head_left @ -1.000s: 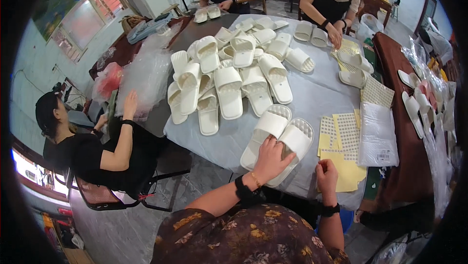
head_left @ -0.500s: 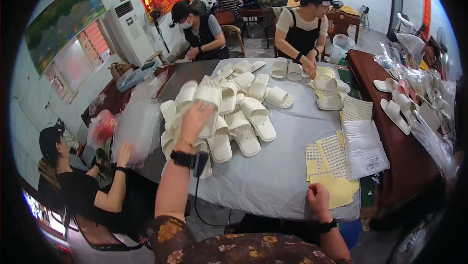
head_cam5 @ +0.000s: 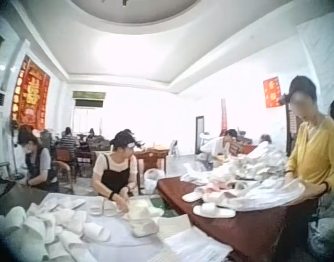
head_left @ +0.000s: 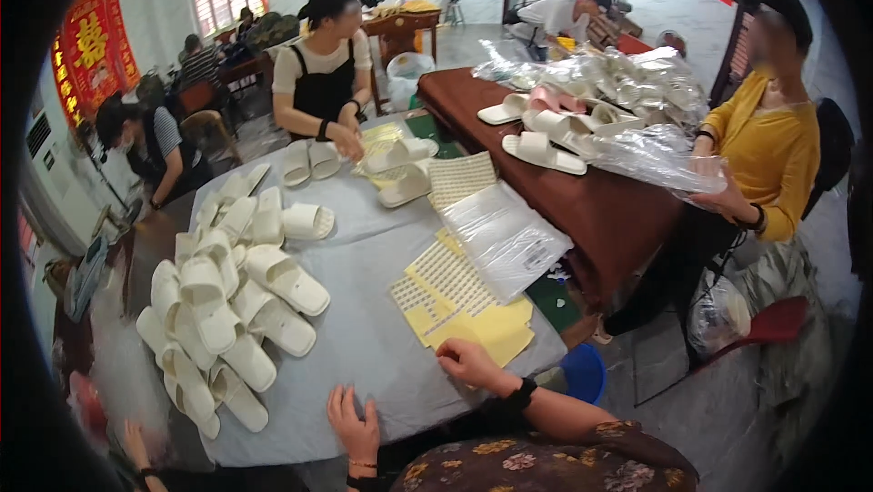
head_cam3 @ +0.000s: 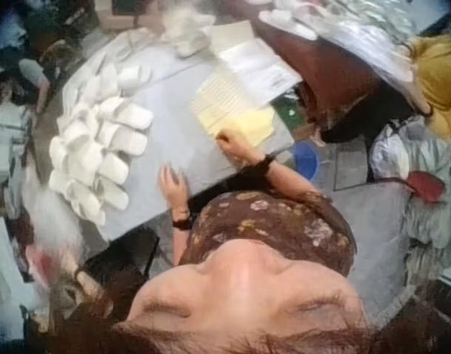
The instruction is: Inspecting, applying label stickers to the insoles, and sorting white disposable slippers in a manufacturing workshop.
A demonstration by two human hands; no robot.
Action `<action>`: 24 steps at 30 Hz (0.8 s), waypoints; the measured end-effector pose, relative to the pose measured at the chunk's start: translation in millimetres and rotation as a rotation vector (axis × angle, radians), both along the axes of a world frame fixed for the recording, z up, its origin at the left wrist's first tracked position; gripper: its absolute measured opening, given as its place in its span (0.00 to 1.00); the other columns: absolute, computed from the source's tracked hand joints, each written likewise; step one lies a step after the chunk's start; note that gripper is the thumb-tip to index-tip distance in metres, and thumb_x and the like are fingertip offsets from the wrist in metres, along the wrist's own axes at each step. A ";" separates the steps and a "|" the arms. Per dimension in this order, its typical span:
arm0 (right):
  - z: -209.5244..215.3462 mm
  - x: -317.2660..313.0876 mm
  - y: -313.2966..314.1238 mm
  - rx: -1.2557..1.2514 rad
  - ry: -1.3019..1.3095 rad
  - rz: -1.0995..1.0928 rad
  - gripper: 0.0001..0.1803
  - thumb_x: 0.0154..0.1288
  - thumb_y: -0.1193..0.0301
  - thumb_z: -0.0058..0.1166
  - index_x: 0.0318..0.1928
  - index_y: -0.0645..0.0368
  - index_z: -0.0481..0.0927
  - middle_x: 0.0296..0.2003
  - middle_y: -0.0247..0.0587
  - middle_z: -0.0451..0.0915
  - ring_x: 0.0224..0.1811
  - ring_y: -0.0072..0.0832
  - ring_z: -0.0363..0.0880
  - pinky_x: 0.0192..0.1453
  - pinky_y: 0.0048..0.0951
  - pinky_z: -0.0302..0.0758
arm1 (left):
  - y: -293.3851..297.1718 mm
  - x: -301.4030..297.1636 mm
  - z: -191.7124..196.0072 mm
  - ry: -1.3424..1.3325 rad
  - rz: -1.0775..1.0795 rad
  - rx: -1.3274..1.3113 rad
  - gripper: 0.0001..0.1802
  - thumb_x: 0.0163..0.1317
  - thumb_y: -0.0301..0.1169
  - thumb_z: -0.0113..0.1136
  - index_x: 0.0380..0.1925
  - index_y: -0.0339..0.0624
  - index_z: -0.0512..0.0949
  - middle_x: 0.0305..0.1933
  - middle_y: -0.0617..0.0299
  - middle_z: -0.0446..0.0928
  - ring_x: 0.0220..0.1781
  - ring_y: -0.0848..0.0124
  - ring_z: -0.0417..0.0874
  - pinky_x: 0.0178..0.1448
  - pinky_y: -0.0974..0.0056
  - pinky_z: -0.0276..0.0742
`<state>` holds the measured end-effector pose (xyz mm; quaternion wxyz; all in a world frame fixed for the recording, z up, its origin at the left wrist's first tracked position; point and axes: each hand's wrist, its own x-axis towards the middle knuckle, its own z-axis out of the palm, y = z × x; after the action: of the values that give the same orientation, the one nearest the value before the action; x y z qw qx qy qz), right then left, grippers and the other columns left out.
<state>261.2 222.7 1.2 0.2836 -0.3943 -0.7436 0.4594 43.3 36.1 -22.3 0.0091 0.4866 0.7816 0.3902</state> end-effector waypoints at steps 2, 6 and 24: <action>0.1 7.0 -0.2 -0.025 -0.013 0.030 0.10 0.66 0.69 0.59 0.42 0.63 0.81 0.33 0.43 0.84 0.36 0.30 0.83 0.44 0.30 0.79 | 5.8 3.7 -2.3 0.042 -0.031 -0.031 0.24 0.61 0.35 0.62 0.55 0.35 0.76 0.64 0.45 0.71 0.66 0.46 0.69 0.70 0.45 0.63; 13.1 7.2 -5.9 -0.086 -0.039 0.028 0.10 0.65 0.70 0.58 0.43 0.63 0.81 0.34 0.46 0.84 0.37 0.35 0.84 0.43 0.33 0.79 | -4.7 0.8 -0.5 0.088 -0.005 -0.057 0.24 0.62 0.37 0.62 0.55 0.34 0.76 0.63 0.44 0.72 0.65 0.45 0.70 0.69 0.45 0.63; 30.2 16.0 31.5 -0.311 0.114 0.129 0.10 0.67 0.70 0.57 0.44 0.63 0.81 0.34 0.35 0.83 0.36 0.23 0.80 0.42 0.27 0.78 | 3.7 4.8 0.4 0.109 0.001 -0.006 0.21 0.57 0.32 0.64 0.49 0.32 0.78 0.61 0.43 0.73 0.64 0.45 0.69 0.69 0.45 0.63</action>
<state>277.2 254.3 31.5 0.2310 -0.3583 -0.6700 0.6078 48.1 39.8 -21.9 -0.0320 0.5065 0.7825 0.3608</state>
